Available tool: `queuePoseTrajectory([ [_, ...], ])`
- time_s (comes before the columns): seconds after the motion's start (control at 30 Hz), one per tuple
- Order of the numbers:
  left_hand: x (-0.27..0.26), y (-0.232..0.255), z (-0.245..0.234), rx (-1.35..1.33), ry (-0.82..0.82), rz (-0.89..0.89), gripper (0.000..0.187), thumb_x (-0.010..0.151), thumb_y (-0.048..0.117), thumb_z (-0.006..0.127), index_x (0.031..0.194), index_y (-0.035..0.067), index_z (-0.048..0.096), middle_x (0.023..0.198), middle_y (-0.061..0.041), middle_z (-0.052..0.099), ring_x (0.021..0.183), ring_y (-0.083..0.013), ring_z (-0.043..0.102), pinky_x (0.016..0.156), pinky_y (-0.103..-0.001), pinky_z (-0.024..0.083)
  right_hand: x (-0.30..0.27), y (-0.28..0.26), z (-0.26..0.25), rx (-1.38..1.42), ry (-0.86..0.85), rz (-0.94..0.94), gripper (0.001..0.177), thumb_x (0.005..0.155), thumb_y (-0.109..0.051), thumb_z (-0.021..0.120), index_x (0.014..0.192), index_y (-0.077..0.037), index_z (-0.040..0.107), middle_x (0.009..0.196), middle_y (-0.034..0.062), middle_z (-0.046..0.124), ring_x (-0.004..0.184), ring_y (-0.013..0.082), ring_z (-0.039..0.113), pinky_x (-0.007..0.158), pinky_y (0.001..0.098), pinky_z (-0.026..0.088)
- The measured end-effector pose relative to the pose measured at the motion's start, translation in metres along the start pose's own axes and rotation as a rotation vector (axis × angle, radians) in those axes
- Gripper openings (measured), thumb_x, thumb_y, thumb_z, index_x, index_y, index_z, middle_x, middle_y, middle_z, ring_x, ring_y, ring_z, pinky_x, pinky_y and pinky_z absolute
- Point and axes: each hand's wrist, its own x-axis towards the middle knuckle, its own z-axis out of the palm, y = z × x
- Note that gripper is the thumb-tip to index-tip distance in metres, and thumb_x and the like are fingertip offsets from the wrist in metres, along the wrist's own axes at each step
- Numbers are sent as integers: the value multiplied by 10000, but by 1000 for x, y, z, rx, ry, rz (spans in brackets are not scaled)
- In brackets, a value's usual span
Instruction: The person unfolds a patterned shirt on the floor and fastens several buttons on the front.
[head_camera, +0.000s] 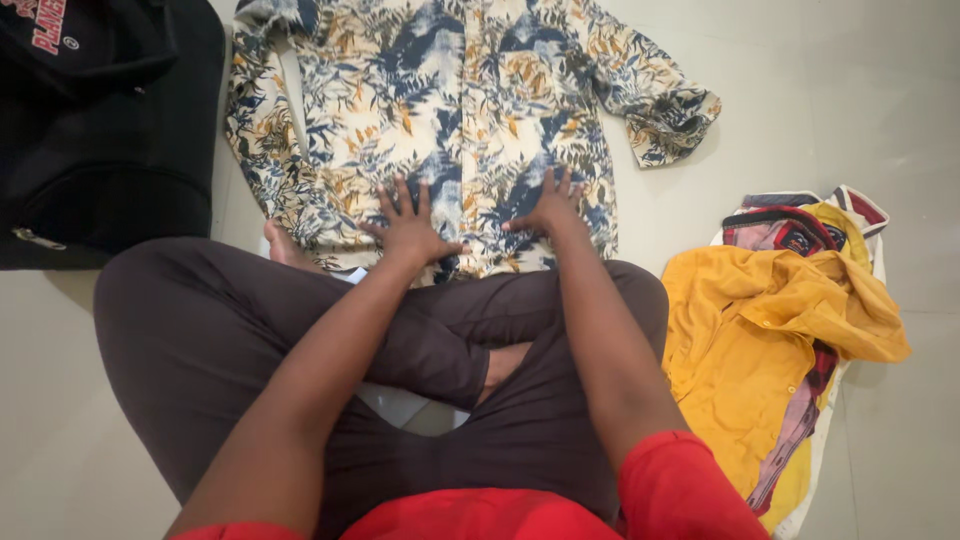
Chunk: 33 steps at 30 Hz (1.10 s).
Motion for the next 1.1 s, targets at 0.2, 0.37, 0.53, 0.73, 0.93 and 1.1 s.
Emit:
queuePoseTrajectory([
  [0.2,-5,-2,5,22,107,109,1373,653,859,732,1645,125,131,1719,-171,-24,1571,-414,-88,1151,-775,109,-16,3,4,56,120,-26,1245,629,-579,927,1603,-138,289,1706,162,152,1582,386,133,1205,548,335],
  [0.37,14,5,2,-34,254,196,1233,714,810,698,1622,134,208,1714,-147,58,1570,-392,-43,1144,-782,124,6,-11,13,17,168,-158,1028,731,-562,871,1534,-127,400,1684,160,214,1567,356,196,1175,572,360],
  [0.53,25,10,-4,-9,173,176,1275,703,805,697,1646,174,115,1722,-138,-21,1563,-409,-93,1116,-809,108,23,-30,11,84,122,-125,955,831,-592,775,1585,-213,326,1723,91,128,1589,333,99,1100,756,311],
  [0.73,12,22,-4,68,69,133,1367,679,837,700,1641,186,-19,1708,-141,-145,1540,-429,-162,1089,-832,72,9,-31,-13,138,-31,55,1063,800,-602,759,1622,-284,165,1720,30,0,1576,322,-14,1053,819,278],
  [0.93,13,16,-1,52,87,151,1372,660,832,714,1642,142,49,1713,-154,-66,1560,-402,-106,1123,-793,99,-2,-30,-5,107,101,-4,925,837,-556,772,1561,-204,317,1682,83,154,1552,329,129,1095,752,289],
  [1.1,23,14,1,-98,391,331,939,778,582,800,1471,67,429,1562,-206,325,1492,-395,204,1103,-708,238,-24,-16,4,148,366,-239,521,909,-407,717,1336,-125,620,1431,106,581,1377,322,503,1098,492,468],
])
